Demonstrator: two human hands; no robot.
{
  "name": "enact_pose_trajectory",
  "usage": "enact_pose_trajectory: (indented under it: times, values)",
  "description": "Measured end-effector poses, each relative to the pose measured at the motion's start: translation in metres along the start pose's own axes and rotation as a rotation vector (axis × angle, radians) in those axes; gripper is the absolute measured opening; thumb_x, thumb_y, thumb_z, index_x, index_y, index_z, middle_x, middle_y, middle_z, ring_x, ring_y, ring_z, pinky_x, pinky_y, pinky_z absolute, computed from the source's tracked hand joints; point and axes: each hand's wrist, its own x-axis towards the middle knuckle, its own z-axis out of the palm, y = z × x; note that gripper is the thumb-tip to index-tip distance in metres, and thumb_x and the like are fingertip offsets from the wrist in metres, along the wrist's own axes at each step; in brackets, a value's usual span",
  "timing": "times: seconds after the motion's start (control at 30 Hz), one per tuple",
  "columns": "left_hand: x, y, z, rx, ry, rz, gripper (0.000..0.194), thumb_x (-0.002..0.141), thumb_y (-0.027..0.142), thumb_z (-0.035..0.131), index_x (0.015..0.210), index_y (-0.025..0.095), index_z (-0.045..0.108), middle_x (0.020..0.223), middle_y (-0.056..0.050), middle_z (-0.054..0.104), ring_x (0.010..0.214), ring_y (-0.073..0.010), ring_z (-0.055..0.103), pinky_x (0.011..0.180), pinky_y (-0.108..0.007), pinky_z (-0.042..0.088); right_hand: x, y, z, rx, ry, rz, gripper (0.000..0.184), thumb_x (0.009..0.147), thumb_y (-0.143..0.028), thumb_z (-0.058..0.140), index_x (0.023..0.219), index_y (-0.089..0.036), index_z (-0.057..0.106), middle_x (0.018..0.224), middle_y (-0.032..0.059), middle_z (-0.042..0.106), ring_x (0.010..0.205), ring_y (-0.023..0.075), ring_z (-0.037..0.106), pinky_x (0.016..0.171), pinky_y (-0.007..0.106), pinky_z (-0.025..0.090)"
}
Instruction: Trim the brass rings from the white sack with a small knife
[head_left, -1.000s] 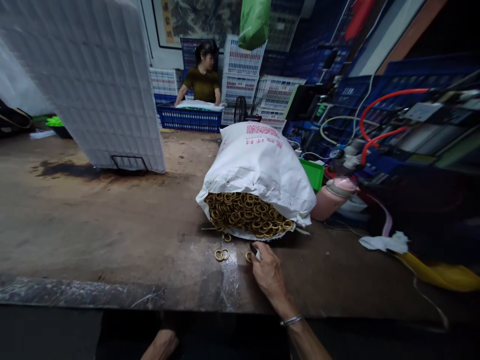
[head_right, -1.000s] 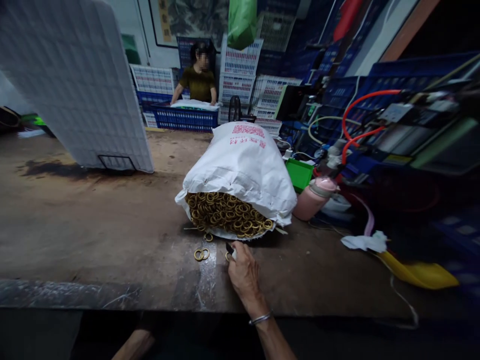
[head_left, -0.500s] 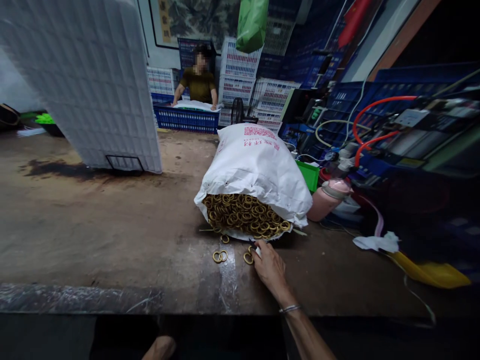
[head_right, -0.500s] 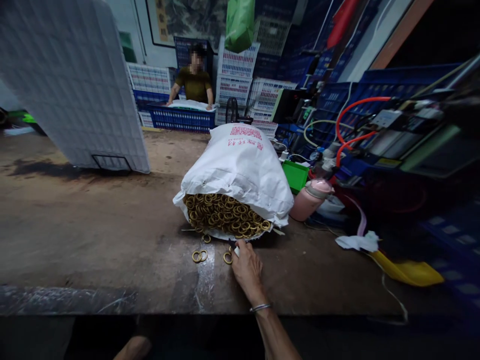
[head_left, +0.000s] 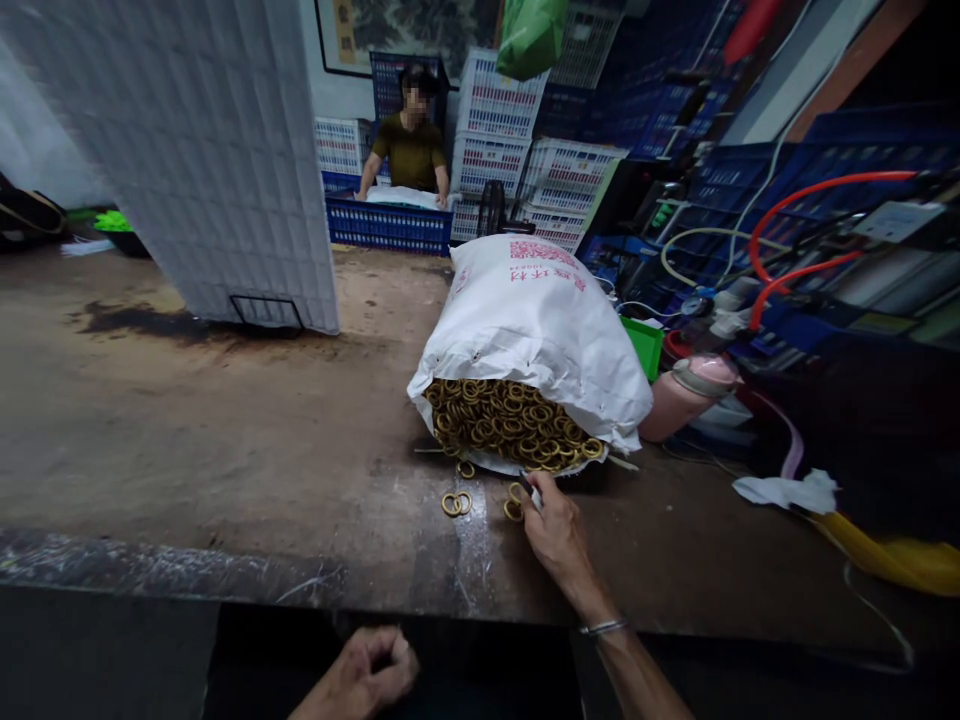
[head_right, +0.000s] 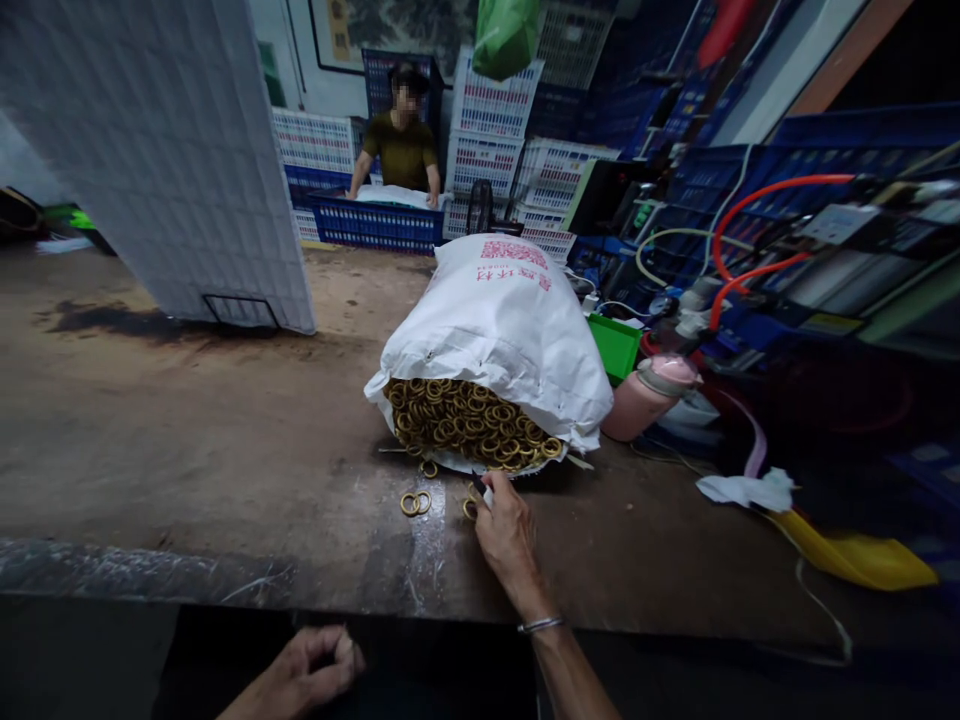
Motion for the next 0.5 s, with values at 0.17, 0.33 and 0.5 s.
enact_pose_trajectory:
  times: [0.17, 0.33, 0.5]
  values:
    - [0.0, 0.044, 0.009, 0.21, 0.251, 0.376, 0.013, 0.076, 0.03, 0.052, 0.08, 0.019, 0.06, 0.073, -0.003, 0.06, 0.067, -0.0159, 0.054, 0.064, -0.025, 0.042, -0.016, -0.046, 0.017, 0.443, -0.224, 0.086, 0.014, 0.072, -0.032, 0.049, 0.069, -0.019, 0.051, 0.059, -0.0042, 0.049, 0.054, 0.0102, 0.043, 0.052, 0.02, 0.032]
    - [0.018, 0.054, 0.006, 0.358, 0.291, 0.631, 0.027, 0.079, 0.021, 0.051, 0.105, 0.019, 0.058, 0.091, -0.009, 0.066, 0.081, -0.0194, 0.06, 0.075, -0.028, 0.044, -0.038, -0.078, 0.03, 0.837, -0.58, 0.374, 0.014, 0.07, -0.034, 0.05, 0.071, -0.021, 0.044, 0.048, -0.0112, 0.031, 0.036, 0.0041, 0.021, 0.036, 0.018, 0.017]
    - [0.024, 0.056, 0.008, 0.368, 0.263, 0.637, 0.019, 0.082, 0.02, 0.046, 0.092, 0.018, 0.062, 0.083, -0.007, 0.068, 0.075, -0.0171, 0.062, 0.07, -0.025, 0.046, -0.046, -0.084, 0.028, 0.946, -0.714, 0.488, 0.015, 0.066, -0.033, 0.051, 0.071, -0.02, 0.044, 0.047, -0.012, 0.037, 0.032, 0.0016, 0.017, 0.032, 0.016, 0.011]
